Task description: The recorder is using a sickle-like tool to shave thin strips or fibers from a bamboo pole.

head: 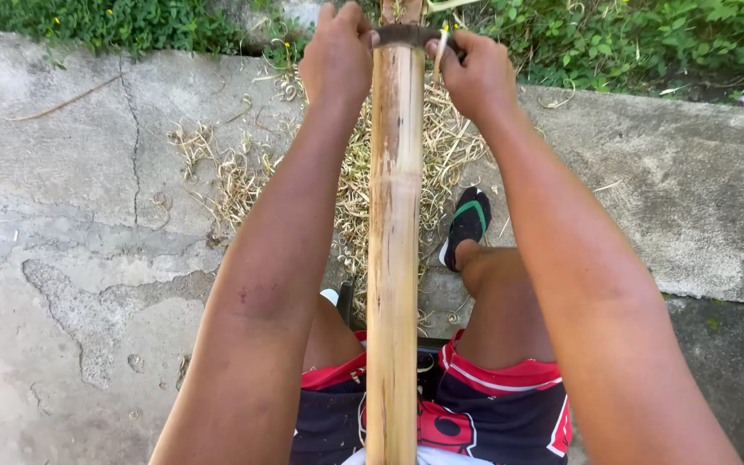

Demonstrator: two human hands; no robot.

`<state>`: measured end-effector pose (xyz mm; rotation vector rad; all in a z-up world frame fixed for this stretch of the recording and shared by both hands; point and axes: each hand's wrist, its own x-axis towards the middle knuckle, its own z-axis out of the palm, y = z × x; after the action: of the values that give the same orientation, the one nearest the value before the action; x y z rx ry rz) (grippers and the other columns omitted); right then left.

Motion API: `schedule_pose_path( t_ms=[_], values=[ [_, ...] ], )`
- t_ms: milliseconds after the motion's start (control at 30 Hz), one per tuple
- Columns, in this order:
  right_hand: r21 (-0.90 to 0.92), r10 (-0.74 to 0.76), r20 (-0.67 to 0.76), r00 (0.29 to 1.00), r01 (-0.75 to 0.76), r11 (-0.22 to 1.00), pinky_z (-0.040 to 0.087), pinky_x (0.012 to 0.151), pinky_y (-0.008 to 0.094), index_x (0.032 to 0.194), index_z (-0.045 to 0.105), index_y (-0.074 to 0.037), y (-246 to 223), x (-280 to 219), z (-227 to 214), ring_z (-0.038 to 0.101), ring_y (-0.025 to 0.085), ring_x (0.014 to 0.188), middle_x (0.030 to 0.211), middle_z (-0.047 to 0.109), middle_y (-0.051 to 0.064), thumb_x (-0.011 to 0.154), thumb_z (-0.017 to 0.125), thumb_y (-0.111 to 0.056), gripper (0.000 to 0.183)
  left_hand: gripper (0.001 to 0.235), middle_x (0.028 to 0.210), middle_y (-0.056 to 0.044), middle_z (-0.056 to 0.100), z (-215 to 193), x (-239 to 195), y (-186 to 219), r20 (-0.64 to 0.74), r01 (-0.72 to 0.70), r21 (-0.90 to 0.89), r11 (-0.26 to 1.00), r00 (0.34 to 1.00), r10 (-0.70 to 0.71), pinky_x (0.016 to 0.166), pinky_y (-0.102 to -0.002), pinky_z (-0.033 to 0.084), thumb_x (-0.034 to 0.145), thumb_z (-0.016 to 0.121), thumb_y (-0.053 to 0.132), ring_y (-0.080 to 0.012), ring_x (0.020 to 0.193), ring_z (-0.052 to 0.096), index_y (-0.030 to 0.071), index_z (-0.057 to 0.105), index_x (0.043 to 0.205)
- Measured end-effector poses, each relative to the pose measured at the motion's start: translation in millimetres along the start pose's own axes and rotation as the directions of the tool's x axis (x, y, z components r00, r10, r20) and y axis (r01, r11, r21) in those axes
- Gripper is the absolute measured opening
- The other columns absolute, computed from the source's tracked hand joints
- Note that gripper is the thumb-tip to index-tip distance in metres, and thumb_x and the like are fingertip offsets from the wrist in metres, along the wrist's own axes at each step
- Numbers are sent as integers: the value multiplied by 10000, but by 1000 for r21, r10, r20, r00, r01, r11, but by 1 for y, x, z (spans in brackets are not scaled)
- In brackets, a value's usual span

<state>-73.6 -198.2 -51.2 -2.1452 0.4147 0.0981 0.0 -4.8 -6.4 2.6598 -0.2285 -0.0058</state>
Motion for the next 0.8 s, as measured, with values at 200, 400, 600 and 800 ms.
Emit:
schedule_pose_path(
  t_ms=[200, 400, 600, 800],
  values=[
    [-202, -387, -209, 898, 348, 916, 370, 453, 323, 908, 738, -62, 6, -1, 6, 523, 139, 481, 596, 590, 15, 1074, 696, -392, 372, 167, 1023, -48, 698, -3, 2, -3, -80, -32, -54, 998, 996, 27, 704, -478, 525, 864, 770, 323, -308, 850, 709, 173, 704, 895],
    [-134, -286, -177, 942, 265, 955, 374, 428, 414, 860, 684, -74, 0, -38, 7, 548, 189, 461, 598, 634, 62, 1084, 658, -365, 368, 178, 988, 26, 690, -10, -27, -7, -33, -67, -34, 997, 997, 66, 630, -376, 548, 940, 698, 353, -185, 782, 707, 180, 676, 907],
    [-199, -291, -168, 942, 257, 946, 408, 456, 432, 833, 667, -63, -13, -78, -1, 582, 231, 461, 572, 615, 68, 1069, 654, -366, 384, 226, 908, 19, 610, -23, -60, -5, 29, -26, -20, 999, 999, 27, 568, -388, 485, 970, 671, 398, -173, 690, 641, 177, 655, 922],
    [-199, -209, -114, 971, 184, 962, 437, 506, 473, 839, 660, -64, -19, -121, -1, 605, 318, 488, 561, 607, 108, 1043, 652, -410, 402, 210, 915, 13, 612, -41, -97, -7, 83, -27, -14, 1000, 996, 28, 547, -398, 469, 959, 668, 392, -178, 655, 626, 186, 667, 923]
  ],
)
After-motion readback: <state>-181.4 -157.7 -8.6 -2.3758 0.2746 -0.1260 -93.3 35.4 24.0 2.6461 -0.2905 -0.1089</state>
